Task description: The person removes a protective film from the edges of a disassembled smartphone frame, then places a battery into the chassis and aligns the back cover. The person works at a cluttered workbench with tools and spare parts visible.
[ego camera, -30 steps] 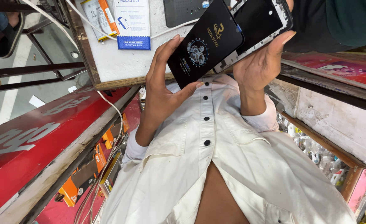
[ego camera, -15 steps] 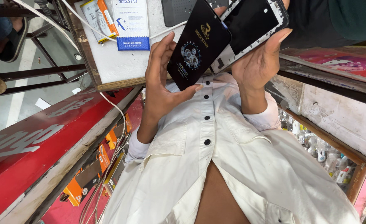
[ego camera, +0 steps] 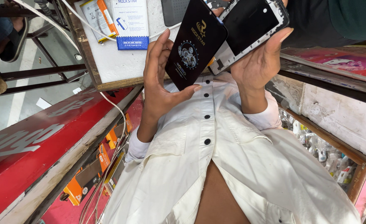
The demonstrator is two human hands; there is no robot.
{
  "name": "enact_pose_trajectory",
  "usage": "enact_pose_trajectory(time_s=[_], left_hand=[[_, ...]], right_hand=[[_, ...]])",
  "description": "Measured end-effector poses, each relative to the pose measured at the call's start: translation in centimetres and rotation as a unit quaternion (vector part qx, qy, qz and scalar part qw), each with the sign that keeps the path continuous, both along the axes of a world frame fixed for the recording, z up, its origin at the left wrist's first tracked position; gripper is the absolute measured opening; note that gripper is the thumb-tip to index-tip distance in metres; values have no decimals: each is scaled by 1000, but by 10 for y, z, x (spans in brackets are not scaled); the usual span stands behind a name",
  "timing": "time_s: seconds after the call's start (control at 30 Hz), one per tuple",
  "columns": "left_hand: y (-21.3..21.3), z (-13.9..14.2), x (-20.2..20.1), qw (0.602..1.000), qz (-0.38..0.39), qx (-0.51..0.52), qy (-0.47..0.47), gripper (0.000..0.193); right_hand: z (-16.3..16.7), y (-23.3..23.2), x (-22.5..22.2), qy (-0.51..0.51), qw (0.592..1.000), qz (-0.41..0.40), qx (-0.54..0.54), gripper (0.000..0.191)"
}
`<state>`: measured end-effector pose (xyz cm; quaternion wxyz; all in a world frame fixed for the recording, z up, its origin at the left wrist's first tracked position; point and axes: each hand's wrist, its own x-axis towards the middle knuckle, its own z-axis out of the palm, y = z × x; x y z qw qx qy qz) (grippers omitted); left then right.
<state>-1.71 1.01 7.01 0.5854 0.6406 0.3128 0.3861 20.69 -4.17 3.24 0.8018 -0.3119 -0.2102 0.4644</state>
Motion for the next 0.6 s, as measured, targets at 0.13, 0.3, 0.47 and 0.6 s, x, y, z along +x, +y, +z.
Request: enact_pose_trajectory(time_s=[0.13, 0.3, 0.47, 0.6], left_hand=[[1, -1, 0, 1000, 2, 12, 8, 115], [1, 1, -1, 1000, -2, -1, 3, 112], [1, 4, 0, 1000, 0, 4, -17, 112], [-2, 6, -2, 999, 16, 3, -33, 109]], right_hand=[[2, 3, -1, -71, 996, 35, 53, 60], [11, 3, -5, -54, 998, 25, 4, 67], [20, 4, -9, -79, 996, 47, 7, 66], [27, 11, -12, -122, 989, 74, 39, 61]])
